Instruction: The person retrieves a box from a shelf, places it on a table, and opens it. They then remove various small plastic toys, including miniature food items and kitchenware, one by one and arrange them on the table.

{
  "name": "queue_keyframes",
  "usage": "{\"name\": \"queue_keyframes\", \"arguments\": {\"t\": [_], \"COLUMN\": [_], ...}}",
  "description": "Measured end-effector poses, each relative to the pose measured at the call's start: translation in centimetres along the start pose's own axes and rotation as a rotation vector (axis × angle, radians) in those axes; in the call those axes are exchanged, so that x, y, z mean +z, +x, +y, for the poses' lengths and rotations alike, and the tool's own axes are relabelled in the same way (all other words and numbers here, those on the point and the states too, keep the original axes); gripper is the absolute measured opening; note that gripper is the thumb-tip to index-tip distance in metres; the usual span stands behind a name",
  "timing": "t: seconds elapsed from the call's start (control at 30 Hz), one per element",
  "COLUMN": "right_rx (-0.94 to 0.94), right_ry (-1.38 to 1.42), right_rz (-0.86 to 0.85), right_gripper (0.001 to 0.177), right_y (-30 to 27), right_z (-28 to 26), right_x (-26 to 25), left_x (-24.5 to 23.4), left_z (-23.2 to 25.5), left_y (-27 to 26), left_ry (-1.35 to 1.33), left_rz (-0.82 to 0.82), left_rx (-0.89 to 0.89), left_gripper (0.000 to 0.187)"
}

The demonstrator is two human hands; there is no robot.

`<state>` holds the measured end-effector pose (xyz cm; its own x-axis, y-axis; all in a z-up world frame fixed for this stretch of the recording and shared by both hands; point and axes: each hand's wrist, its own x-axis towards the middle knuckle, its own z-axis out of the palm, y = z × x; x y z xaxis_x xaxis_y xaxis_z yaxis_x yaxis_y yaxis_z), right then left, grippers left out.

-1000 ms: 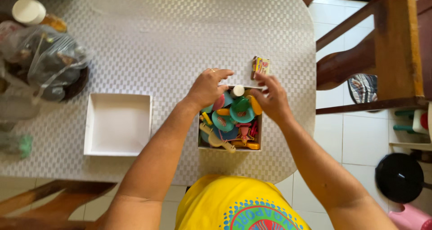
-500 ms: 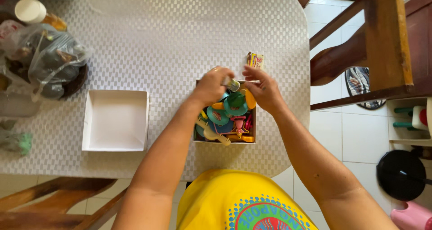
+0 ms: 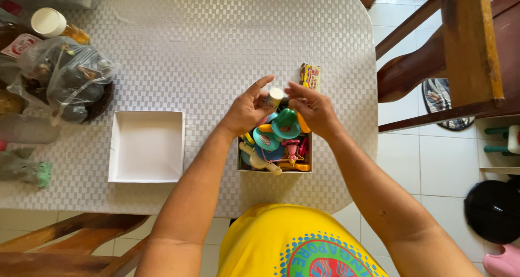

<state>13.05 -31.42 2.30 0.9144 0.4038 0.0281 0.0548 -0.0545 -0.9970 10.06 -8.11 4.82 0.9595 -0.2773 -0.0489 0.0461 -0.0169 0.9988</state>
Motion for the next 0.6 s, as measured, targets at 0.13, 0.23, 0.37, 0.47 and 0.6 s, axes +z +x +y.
{"name": "queue_keyframes", "arguments": {"t": [0.13, 0.23, 0.37, 0.47, 0.6], "right_rx": [-0.02, -0.009, 0.034, 0.062, 0.097], "right_ry": [-0.172, -0.165, -0.142, -0.158, -0.215], "right_rz": [0.081, 0.099, 0.135, 0.164, 0.191], "right_gripper": [0.046, 0.044, 0.043, 0.043, 0.042], "right_y": [-0.3, -0.4, -0.9, -1.6, -2.6], "right_z": [-0.1, 0.4, 0.9, 0.7, -0.2], "right_x": [-1.2, -1.7, -2.0, -2.1, -2.4], "left_x": [-2.8, -4.2, -7.2, -11.8, -18.0], "left_z": [-0.1, -0.6, -4.1, -7.0, -10.1], "left_y": [0.0, -0.3, 0.9, 2.0, 1.6], "left_ry": [-0.214, -0.232, -0.26, 0.204, 0.839], "left_rz": [-0.048, 0.034, 0.117, 0.424, 0.76], "left_rx": [-0.106, -0.199, -0.106, -0.167, -0.147], "left_gripper": [0.052, 0.052, 0.051, 0.046, 0.057]}}
